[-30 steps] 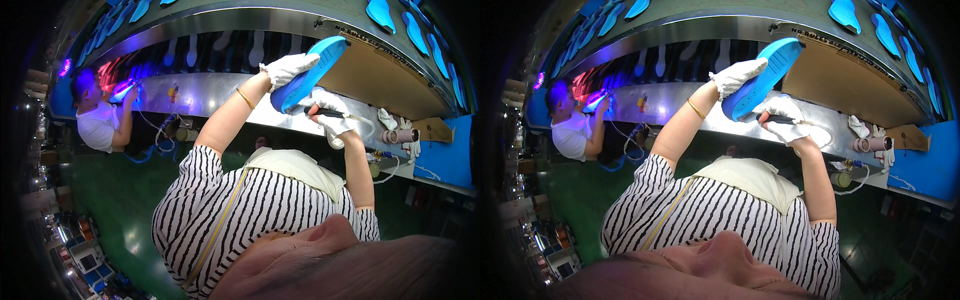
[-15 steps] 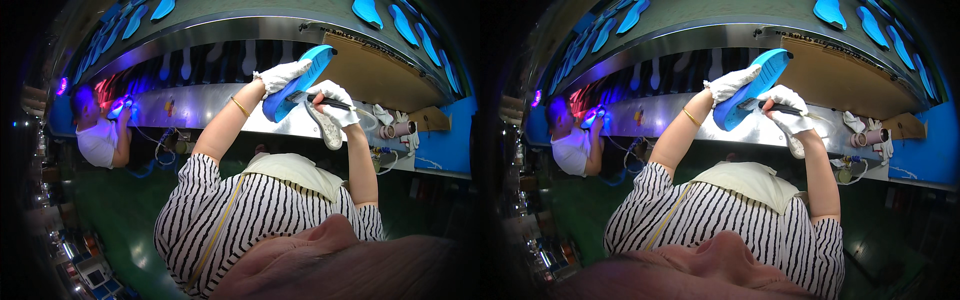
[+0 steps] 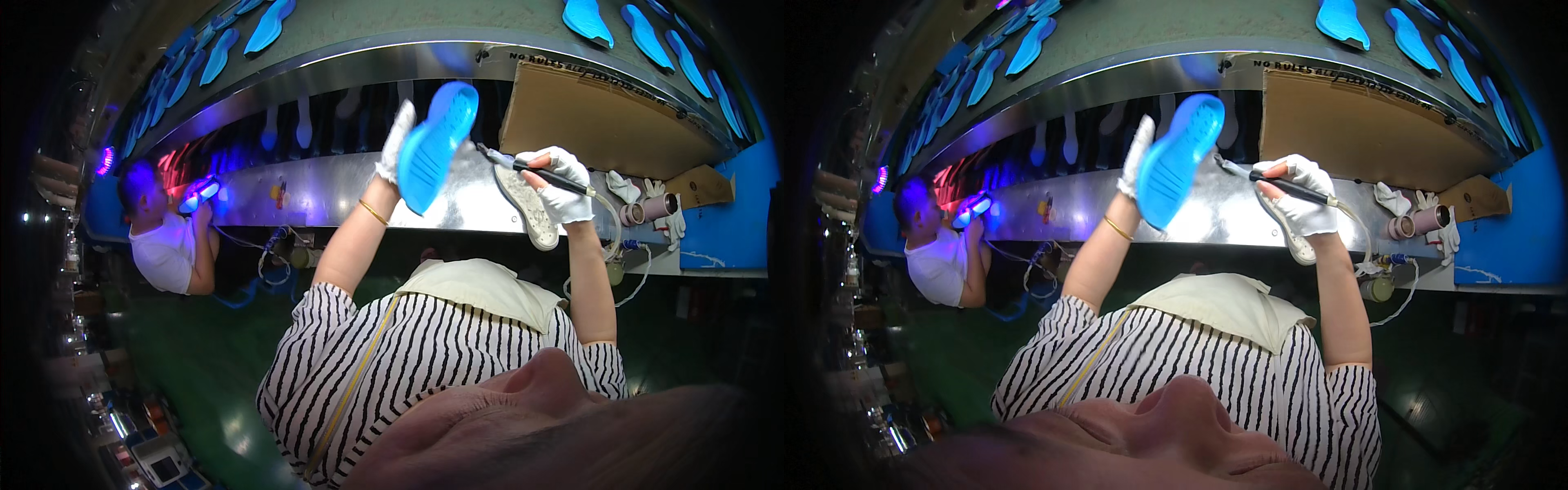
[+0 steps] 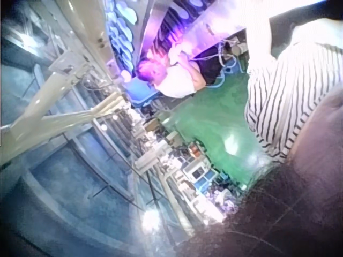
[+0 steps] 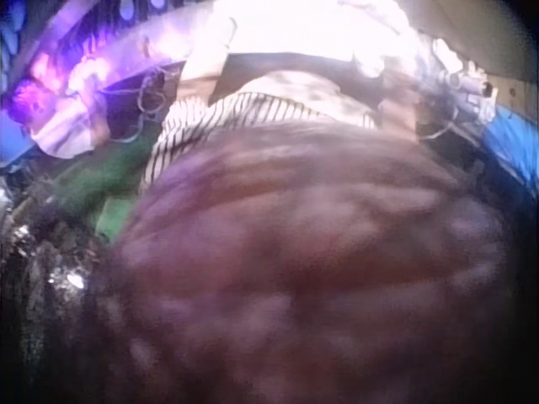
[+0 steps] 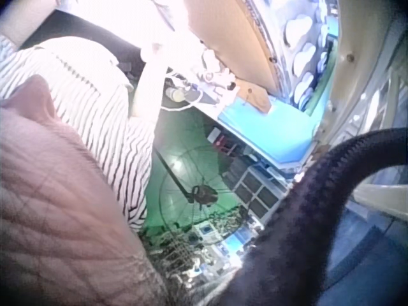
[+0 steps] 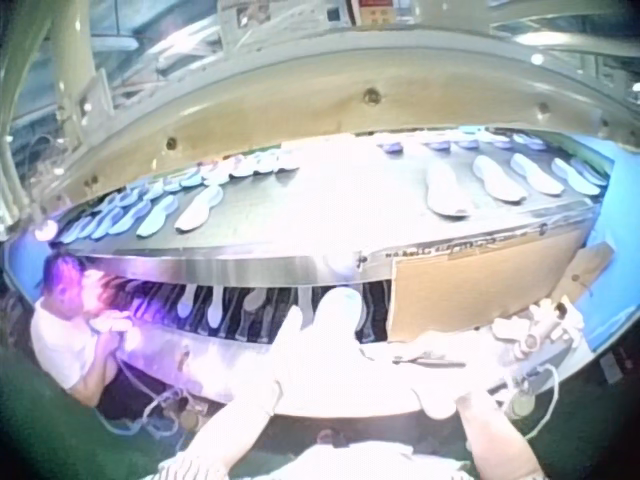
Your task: The person holds blue shoe soles one at a time, using a small handheld brush tool connected to a hose to clean or apply a substance to the textured bottom surface before placing them back on the conveyor belt.
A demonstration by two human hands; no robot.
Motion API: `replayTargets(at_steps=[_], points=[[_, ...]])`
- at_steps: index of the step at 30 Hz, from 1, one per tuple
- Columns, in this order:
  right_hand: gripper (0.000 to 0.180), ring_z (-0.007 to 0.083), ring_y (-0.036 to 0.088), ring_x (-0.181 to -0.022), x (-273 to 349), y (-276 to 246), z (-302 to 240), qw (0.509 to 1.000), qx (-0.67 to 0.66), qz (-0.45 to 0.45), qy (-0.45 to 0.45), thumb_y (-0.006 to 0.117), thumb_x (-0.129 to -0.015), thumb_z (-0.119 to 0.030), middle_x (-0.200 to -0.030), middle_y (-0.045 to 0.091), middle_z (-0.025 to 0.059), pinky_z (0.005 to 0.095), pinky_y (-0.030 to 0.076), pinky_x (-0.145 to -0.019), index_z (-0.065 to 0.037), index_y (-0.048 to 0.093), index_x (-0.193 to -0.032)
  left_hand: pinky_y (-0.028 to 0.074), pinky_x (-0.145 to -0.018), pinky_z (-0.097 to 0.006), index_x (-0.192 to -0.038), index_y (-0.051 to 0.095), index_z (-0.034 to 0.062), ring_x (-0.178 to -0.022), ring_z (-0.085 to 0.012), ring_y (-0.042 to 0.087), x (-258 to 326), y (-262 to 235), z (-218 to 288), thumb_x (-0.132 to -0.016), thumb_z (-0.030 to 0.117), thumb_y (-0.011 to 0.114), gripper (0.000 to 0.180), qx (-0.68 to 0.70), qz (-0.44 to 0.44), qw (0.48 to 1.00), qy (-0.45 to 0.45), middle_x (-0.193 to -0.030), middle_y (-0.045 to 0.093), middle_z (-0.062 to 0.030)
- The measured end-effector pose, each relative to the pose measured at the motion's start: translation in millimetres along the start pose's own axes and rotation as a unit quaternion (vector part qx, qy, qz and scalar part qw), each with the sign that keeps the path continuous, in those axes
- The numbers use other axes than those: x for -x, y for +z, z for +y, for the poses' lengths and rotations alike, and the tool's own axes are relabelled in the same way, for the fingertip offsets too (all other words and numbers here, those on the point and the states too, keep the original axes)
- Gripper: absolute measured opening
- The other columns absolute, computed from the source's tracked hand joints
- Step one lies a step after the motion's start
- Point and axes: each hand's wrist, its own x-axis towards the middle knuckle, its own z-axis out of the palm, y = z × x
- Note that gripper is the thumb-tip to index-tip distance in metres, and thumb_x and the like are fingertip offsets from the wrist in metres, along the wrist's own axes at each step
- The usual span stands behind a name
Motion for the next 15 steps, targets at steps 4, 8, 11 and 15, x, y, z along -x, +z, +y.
replayTargets(at_steps=[4, 8, 11, 15], points=[[0.017, 0.0089, 0.061, -0.072, 9.5, 15.7, -1.2, 0.996, -0.045, 0.043, 0.06, 0.068, -0.077, 0.002, -0.079, 0.064, 0.0058, 0.0222, 0.049, -0.065, -0.003, 0.056, -0.088, 0.04, -0.101, -0.045, -0.126, 0.046, -0.0026, -0.106, -0.0333, 0.057, 10.2, 5.1, -56.3, -0.094, 0.037, 0.046, 0.051, 0.024, 0.014, 0.999, 0.024, -0.116, 0.057, -0.021], [0.015, 0.0093, 0.061, -0.069, -1.6, 10.0, 7.7, 0.992, -0.016, 0.125, -0.008, 0.067, -0.077, 0.001, -0.076, 0.064, 0.0058, 0.0222, 0.049, -0.064, -0.002, 0.056, -0.086, 0.041, -0.1, -0.037, -0.131, 0.041, 0.0003, -0.112, -0.0249, 0.054, 0.9, 24.9, -91.1, -0.089, 0.043, 0.055, 0.062, 0.024, 0.006, 0.999, 0.034, -0.122, 0.054, -0.0156], [0.013, 0.0093, 0.061, -0.063, -9.3, 21.3, 8.5, 0.985, 0.043, 0.159, -0.056, 0.068, -0.076, 0.001, -0.07, 0.064, 0.0057, 0.0215, 0.049, -0.06, -0.003, 0.058, -0.084, 0.045, -0.096, -0.036, -0.132, 0.04, 0.0044, -0.11, -0.0223, 0.054, -11.5, 23.9, -109.2, -0.084, 0.062, 0.048, 0.075, -0.06, 0.029, 0.996, 0.057, -0.121, 0.054, -0.0132], [0.018, 0.0096, 0.062, -0.064, 8.4, 36.1, -6.0, 0.998, -0.009, 0.052, -0.036, 0.068, -0.075, 0.004, -0.076, 0.061, 0.0058, 0.0217, 0.049, -0.06, -0.003, 0.058, -0.088, 0.047, -0.094, -0.037, -0.133, 0.036, 0.0045, -0.108, -0.0234, 0.055, -19.9, 23.2, -110.6, -0.078, 0.072, 0.046, 0.088, -0.038, 0.064, 0.994, 0.079, -0.122, 0.052, -0.0132]])
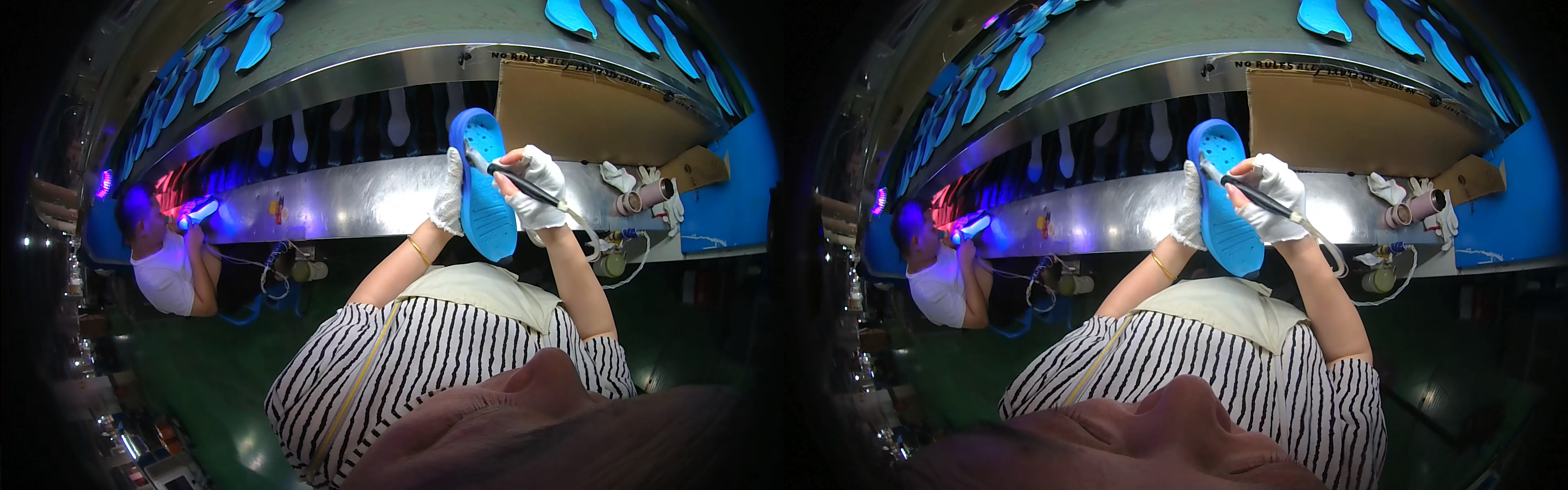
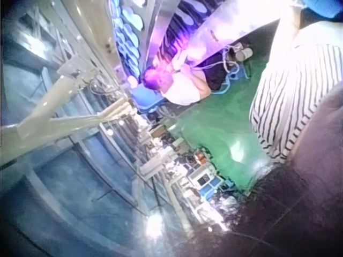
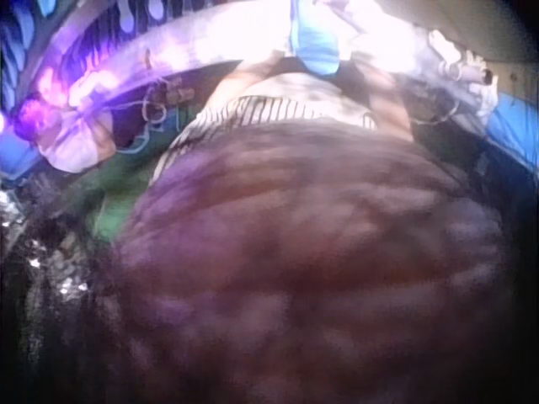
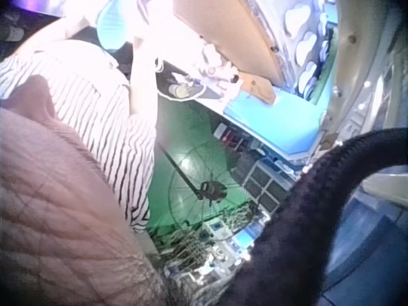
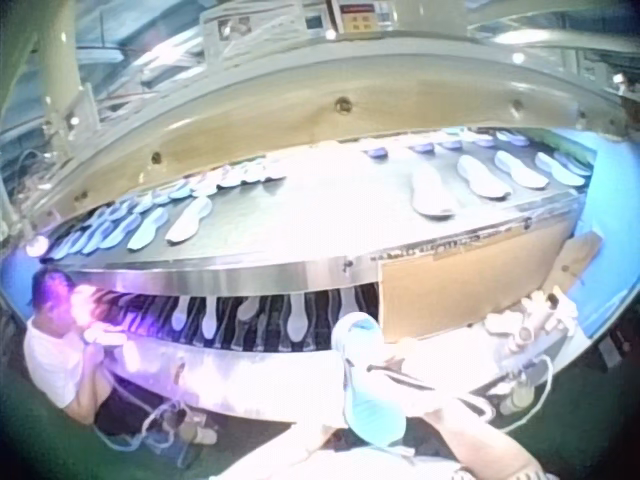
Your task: The person holds blue shoe soles one at a time, using a small handheld brush tool connected to a hose to clean or apply a substance to the textured bottom surface before placing them back on the conveyor belt.
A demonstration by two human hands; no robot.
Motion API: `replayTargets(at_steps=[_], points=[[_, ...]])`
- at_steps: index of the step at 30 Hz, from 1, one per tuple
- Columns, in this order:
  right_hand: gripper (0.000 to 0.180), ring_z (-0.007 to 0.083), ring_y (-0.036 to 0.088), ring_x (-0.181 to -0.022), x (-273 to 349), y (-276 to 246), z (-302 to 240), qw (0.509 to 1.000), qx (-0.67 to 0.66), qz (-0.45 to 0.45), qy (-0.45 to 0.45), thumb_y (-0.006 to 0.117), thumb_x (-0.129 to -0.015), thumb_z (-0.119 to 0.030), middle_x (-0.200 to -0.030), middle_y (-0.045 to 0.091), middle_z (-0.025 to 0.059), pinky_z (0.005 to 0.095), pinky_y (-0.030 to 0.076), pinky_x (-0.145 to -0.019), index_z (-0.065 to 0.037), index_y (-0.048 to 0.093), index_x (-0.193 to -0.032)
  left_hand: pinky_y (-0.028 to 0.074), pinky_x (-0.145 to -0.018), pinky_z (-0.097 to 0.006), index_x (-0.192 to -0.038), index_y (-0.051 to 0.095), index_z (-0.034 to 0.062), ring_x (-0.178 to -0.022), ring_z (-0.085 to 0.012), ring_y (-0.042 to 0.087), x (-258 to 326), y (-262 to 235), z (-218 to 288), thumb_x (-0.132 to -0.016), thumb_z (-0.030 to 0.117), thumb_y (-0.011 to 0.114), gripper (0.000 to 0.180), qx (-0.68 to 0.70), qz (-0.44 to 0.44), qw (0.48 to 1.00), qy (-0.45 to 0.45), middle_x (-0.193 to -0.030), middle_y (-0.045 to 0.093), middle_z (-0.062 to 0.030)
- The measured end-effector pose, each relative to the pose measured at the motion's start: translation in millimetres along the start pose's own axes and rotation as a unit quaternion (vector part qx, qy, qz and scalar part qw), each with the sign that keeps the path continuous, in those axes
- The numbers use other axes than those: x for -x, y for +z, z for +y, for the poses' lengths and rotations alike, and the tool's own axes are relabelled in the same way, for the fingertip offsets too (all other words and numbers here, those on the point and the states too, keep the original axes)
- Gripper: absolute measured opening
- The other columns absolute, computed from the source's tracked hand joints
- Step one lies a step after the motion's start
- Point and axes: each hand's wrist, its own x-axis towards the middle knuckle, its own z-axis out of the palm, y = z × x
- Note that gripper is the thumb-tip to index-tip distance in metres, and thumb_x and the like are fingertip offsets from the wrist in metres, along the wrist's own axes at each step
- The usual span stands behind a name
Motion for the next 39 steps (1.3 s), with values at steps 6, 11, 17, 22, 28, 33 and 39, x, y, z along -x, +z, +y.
replayTargets(at_steps=[6, 11, 17, 22, 28, 33, 39], points=[[0.018, 0.0091, 0.061, -0.073, 1.0, -6.9, 11.6, 0.995, 0.085, 0.012, -0.056, 0.064, -0.078, 0.006, -0.084, 0.063, 0.0063, 0.0218, 0.049, -0.068, -0.002, 0.055, -0.092, 0.046, -0.095, -0.041, -0.133, 0.036, 0.0042, -0.109, -0.0274, 0.054, -2.9, 22.6, 9.5, -0.077, 0.074, 0.043, 0.09, -0.038, 0.051, 0.997, 0.042, -0.122, 0.051, -0.0174], [0.02, 0.0091, 0.06, -0.072, 14.7, -0.7, 3.4, 0.992, 0.098, -0.079, -0.03, 0.065, -0.076, 0.007, -0.082, 0.062, 0.0054, 0.0216, 0.049, -0.068, -0.001, 0.058, -0.094, 0.043, -0.096, -0.048, -0.133, 0.036, 0.0057, -0.109, -0.0344, 0.053, -15.1, -1.1, 14.7, -0.078, 0.078, 0.033, 0.091, 0.009, 0.01, 0.997, 0.073, -0.122, 0.052, -0.0207], [0.02, 0.0196, 0.06, -0.068, 10.5, 1.6, 1.0, 0.969, 0.194, -0.049, -0.146, 0.072, -0.067, 0.0, -0.075, 0.062, 0.0083, 0.0304, 0.048, -0.064, -0.005, 0.064, -0.085, 0.046, -0.092, -0.05, -0.128, 0.043, 0.0061, -0.104, -0.0355, 0.056, -22.9, -6.1, 25.6, -0.078, 0.077, 0.032, 0.087, 0.047, 0.007, 0.997, 0.066, -0.114, 0.057, -0.0207], [0.014, 0.0107, 0.059, -0.071, 16.9, -7.8, 2.6, 0.983, 0.152, -0.101, 0.014, 0.068, -0.075, 0.002, -0.079, 0.062, 0.0048, 0.0249, 0.048, -0.067, -0.001, 0.061, -0.087, 0.047, -0.09, -0.051, -0.125, 0.045, 0.0059, -0.101, -0.0357, 0.058, -19.1, -4.1, 37.1, -0.077, 0.078, 0.034, 0.087, 0.017, 0.015, 0.995, 0.094, -0.111, 0.059, -0.0193], [0.015, 0.0146, 0.058, -0.07, 22.2, 4.9, -16.1, 0.989, 0.105, -0.104, 0.031, 0.072, -0.072, -0.001, -0.076, 0.061, 0.0059, 0.0271, 0.047, -0.065, -0.003, 0.062, -0.083, 0.049, -0.088, -0.05, -0.122, 0.047, 0.0043, -0.098, -0.0343, 0.059, -18.4, -0.5, 52.7, -0.075, 0.078, 0.041, 0.088, -0.004, 0.023, 0.997, 0.079, -0.108, 0.06, -0.0187], [0.007, 0.0112, 0.061, -0.067, 5.3, -12.5, -10.5, 0.994, 0.089, -0.047, 0.048, 0.069, -0.078, -0.004, -0.075, 0.061, 0.0047, 0.0242, 0.048, -0.063, -0.003, 0.064, -0.082, 0.042, -0.097, -0.049, -0.13, 0.038, 0.0, -0.109, -0.0334, 0.052, -4.4, 11.7, 48.5, -0.072, 0.081, 0.041, 0.1, 0.161, -0.074, 0.983, 0.05, -0.117, 0.053, -0.0205], [0.009, 0.0102, 0.058, -0.07, 6.1, -27.1, -5.6, 0.999, 0.027, 0.002, 0.018, 0.067, -0.079, -0.002, -0.08, 0.06, 0.0054, 0.0237, 0.047, -0.064, -0.003, 0.059, -0.085, 0.036, -0.103, -0.05, -0.14, 0.023, -0.0013, -0.123, -0.0335, 0.043, 15.8, 50.5, 29.5, -0.075, 0.077, 0.041, 0.104, 0.101, -0.112, 0.988, 0.023, -0.136, 0.038, -0.021]])
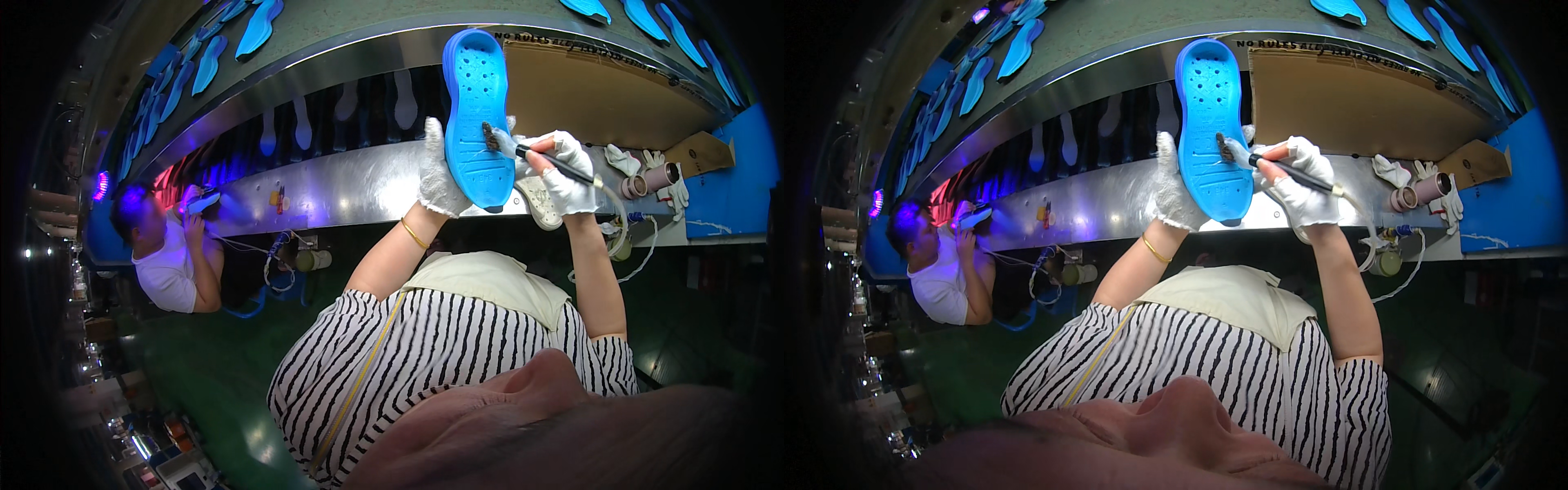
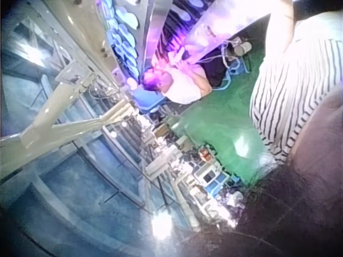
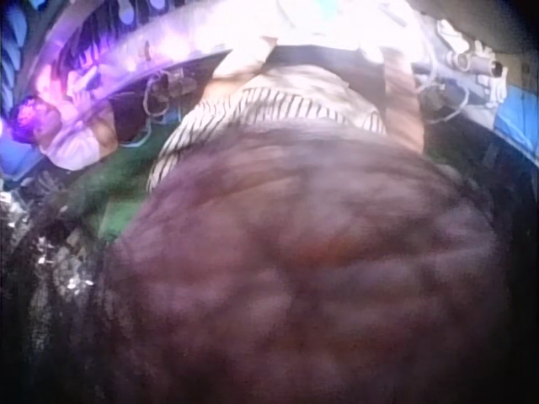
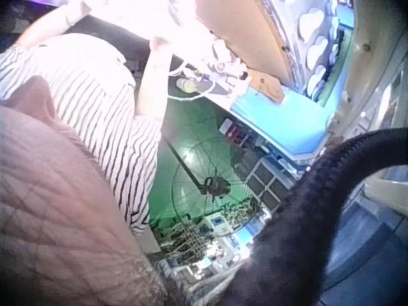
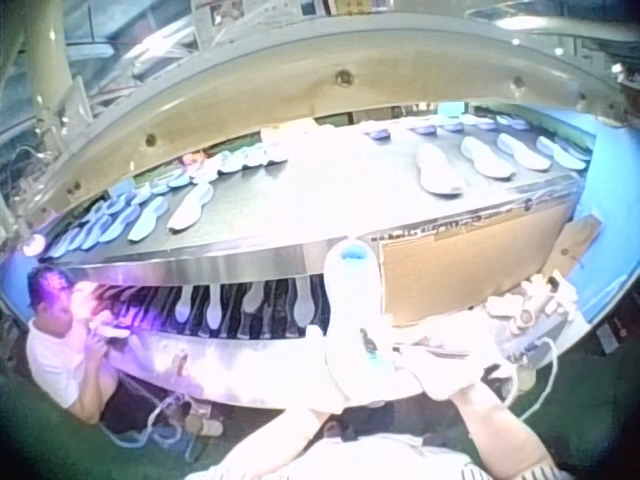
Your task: The person holds blue shoe soles one at a time, using a small handheld brush tool connected to a hose to clean or apply a substance to the textured bottom surface before placing them back on the conveyor belt.
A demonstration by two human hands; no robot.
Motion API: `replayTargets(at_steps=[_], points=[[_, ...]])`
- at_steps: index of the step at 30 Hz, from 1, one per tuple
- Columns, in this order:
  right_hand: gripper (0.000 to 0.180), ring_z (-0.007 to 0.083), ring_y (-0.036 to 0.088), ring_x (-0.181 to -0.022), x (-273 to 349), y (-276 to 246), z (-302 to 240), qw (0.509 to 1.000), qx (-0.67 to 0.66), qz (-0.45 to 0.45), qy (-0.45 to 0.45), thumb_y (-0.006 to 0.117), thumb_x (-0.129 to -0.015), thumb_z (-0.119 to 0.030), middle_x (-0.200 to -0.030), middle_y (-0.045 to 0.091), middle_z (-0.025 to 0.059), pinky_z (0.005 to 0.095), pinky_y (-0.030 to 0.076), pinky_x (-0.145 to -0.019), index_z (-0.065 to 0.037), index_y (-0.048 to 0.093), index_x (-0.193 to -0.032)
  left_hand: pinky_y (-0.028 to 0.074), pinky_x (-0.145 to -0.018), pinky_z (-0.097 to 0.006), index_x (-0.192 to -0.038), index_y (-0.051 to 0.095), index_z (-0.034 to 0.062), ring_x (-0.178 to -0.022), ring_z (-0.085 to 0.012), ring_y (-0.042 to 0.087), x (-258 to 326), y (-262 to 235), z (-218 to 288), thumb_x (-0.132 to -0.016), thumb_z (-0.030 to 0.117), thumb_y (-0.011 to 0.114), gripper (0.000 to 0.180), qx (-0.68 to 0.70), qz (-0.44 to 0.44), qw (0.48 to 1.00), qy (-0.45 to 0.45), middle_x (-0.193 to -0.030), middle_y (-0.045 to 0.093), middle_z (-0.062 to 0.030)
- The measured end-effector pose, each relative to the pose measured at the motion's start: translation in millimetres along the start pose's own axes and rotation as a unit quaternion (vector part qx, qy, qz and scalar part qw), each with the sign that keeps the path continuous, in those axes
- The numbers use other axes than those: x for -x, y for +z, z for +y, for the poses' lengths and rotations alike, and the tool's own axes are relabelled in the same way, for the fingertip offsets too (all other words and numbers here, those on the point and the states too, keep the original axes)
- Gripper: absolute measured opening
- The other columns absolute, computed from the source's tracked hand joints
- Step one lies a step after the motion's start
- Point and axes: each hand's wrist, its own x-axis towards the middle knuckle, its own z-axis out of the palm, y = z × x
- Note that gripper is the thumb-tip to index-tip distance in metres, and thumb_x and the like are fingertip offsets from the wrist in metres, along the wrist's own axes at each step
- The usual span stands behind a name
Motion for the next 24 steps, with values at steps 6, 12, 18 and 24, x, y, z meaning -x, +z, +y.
replayTargets(at_steps=[6, 12, 18, 24], points=[[0.011, 0.0141, 0.059, -0.066, 19.9, 23.2, -3.5, 0.997, -0.001, -0.071, -0.03, 0.066, -0.077, 0.002, -0.079, 0.06, 0.0085, 0.0256, 0.048, -0.062, -0.001, 0.057, -0.082, 0.035, -0.103, -0.051, -0.141, 0.027, 0.0064, -0.122, -0.0359, 0.043, -22.1, -12.9, 8.4, -0.075, 0.078, 0.038, 0.098, -0.008, -0.015, 0.999, 0.038, -0.137, 0.041, -0.0176], [0.012, 0.015, 0.059, -0.067, 19.3, 26.4, -2.2, 0.998, -0.008, -0.044, -0.033, 0.065, -0.076, 0.004, -0.079, 0.06, 0.0091, 0.0266, 0.048, -0.062, -0.002, 0.058, -0.083, 0.028, -0.109, -0.05, -0.143, 0.023, 0.0065, -0.127, -0.0343, 0.038, -19.6, -7.1, 13.6, -0.076, 0.078, 0.037, 0.099, -0.126, -0.031, 0.987, 0.096, -0.141, 0.035, -0.0172], [0.011, 0.0144, 0.061, -0.072, 12.7, 21.6, -11.7, 0.987, -0.077, -0.117, 0.078, 0.066, -0.076, 0.003, -0.083, 0.062, 0.0087, 0.027, 0.049, -0.066, -0.001, 0.06, -0.084, 0.032, -0.107, -0.05, -0.141, 0.027, 0.0048, -0.124, -0.0374, 0.042, -18.0, -8.8, 21.1, -0.08, 0.072, 0.04, 0.092, -0.063, -0.036, 0.996, 0.057, -0.137, 0.04, -0.0202], [0.01, 0.0133, 0.06, -0.075, 8.8, 15.5, -5.5, 0.988, 0.06, -0.129, -0.066, 0.065, -0.077, 0.005, -0.087, 0.062, 0.0088, 0.0268, 0.049, -0.072, -0.002, 0.061, -0.083, 0.03, -0.107, -0.05, -0.141, 0.025, 0.0033, -0.124, -0.039, 0.041, -24.0, -4.9, 29.2, -0.08, 0.071, 0.041, 0.093, -0.086, -0.036, 0.995, 0.042, -0.137, 0.038, -0.0227]])
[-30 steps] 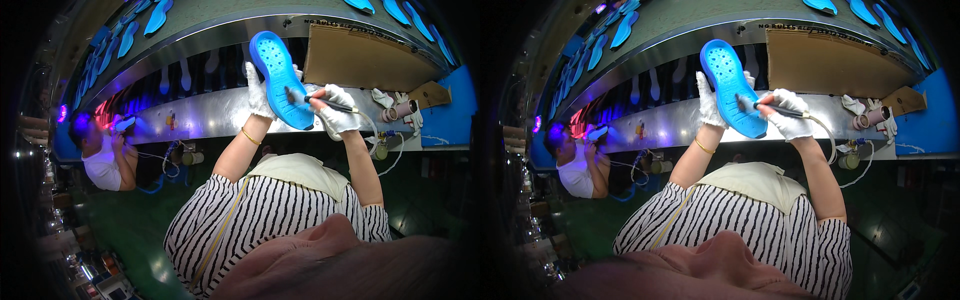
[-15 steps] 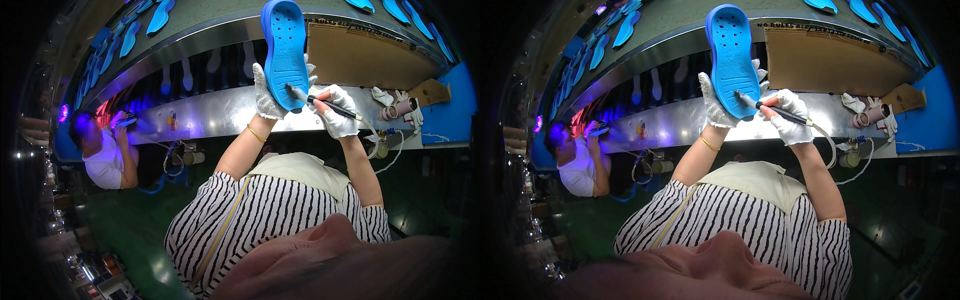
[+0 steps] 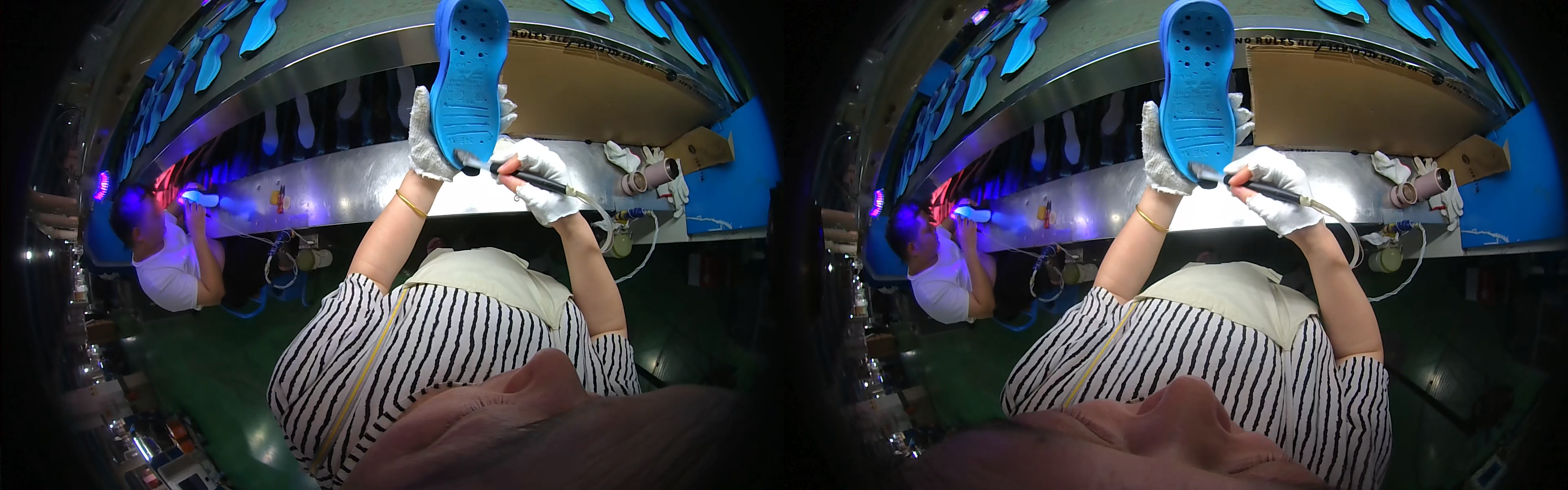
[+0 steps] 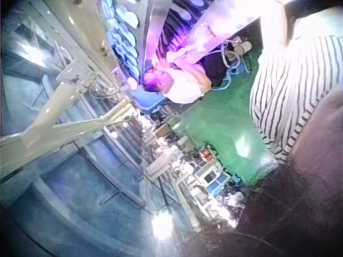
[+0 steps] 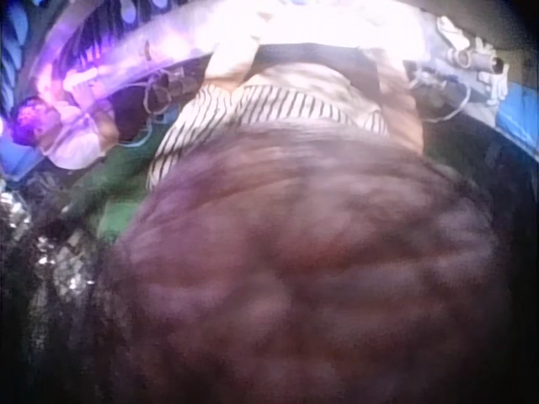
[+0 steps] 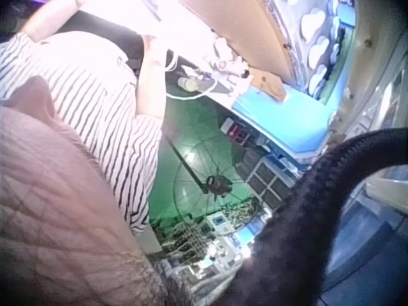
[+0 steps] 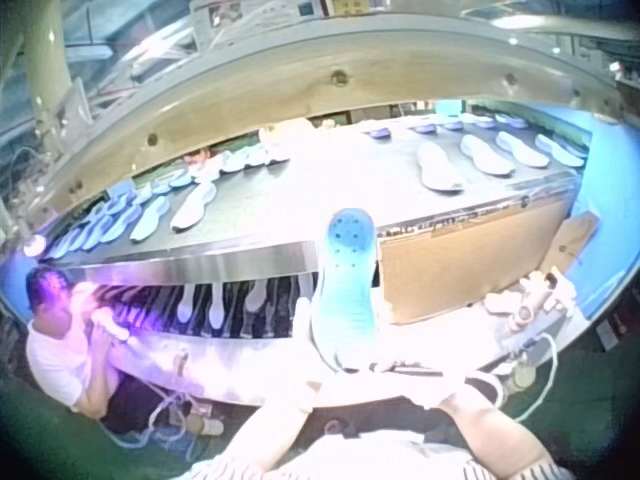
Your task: The person holds blue shoe soles one at a time, using a small handheld brush tool connected to a hose to clean or apply a substance to the textured bottom surface before placing them back on the conveyor belt.
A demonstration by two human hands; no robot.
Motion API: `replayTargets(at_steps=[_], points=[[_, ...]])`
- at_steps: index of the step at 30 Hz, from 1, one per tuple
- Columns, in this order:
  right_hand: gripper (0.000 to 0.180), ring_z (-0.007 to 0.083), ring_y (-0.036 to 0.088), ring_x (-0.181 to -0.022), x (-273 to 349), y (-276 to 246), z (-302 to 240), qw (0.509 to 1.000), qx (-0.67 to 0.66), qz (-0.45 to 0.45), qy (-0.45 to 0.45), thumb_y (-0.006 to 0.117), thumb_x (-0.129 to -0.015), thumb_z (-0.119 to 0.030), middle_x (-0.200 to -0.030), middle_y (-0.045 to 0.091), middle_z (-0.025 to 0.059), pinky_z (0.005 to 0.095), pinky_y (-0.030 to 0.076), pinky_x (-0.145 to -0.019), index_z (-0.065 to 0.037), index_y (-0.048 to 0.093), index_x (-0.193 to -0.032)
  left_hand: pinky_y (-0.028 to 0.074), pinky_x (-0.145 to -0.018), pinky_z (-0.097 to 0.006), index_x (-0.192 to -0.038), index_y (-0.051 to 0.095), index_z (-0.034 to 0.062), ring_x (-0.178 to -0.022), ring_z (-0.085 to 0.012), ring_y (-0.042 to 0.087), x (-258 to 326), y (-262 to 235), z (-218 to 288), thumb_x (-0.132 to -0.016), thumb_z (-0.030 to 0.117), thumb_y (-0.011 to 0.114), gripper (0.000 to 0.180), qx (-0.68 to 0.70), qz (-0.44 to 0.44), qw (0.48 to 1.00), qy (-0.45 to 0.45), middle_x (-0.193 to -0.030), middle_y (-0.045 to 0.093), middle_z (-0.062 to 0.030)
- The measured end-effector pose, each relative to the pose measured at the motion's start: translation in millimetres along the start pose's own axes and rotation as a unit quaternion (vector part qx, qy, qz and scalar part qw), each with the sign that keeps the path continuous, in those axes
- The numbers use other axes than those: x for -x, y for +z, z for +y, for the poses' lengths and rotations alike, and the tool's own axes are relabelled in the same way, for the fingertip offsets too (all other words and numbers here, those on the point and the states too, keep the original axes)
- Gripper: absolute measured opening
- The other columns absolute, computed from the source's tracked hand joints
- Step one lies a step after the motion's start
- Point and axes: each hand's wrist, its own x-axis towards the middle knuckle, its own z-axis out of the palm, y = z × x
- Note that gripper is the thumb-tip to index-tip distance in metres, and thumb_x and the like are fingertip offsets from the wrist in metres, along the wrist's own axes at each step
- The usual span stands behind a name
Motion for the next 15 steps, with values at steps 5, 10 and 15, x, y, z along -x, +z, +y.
replayTargets(at_steps=[5, 10, 15], points=[[0.011, 0.015, 0.059, -0.079, -5.3, -6.9, -2.5, 0.981, -0.14, 0.005, 0.135, 0.069, -0.073, 0.001, -0.085, 0.061, 0.0082, 0.0266, 0.048, -0.071, -0.001, 0.062, -0.08, 0.031, -0.106, -0.054, -0.141, 0.027, 0.0015, -0.123, -0.0423, 0.041, -3.2, -2.0, 6.2, -0.083, 0.069, 0.038, 0.089, 0.025, -0.045, 0.997, -0.055, -0.138, 0.036, -0.0251], [0.012, 0.0144, 0.057, -0.073, 7.2, -3.3, -2.5, 0.996, 0.01, -0.068, 0.058, 0.068, -0.07, 0.003, -0.075, 0.061, 0.0045, 0.0276, 0.045, -0.068, -0.004, 0.061, -0.075, 0.032, -0.105, -0.054, -0.14, 0.029, 0.0007, -0.12, -0.0423, 0.045, -11.5, -6.7, 16.7, -0.084, 0.068, 0.037, 0.088, 0.04, -0.041, 0.997, -0.05, -0.136, 0.038, -0.026], [0.011, 0.0097, 0.056, -0.073, 4.2, -7.3, -6.5, 0.979, -0.172, 0.004, 0.108, 0.066, -0.077, 0.001, -0.079, 0.06, 0.0039, 0.0238, 0.045, -0.067, -0.006, 0.058, -0.079, 0.038, -0.101, -0.052, -0.139, 0.031, 0.0002, -0.117, -0.0427, 0.048, -13.6, -9.1, 21.7, -0.086, 0.065, 0.037, 0.084, 0.089, -0.056, 0.989, -0.1, -0.133, 0.04, -0.0294]])
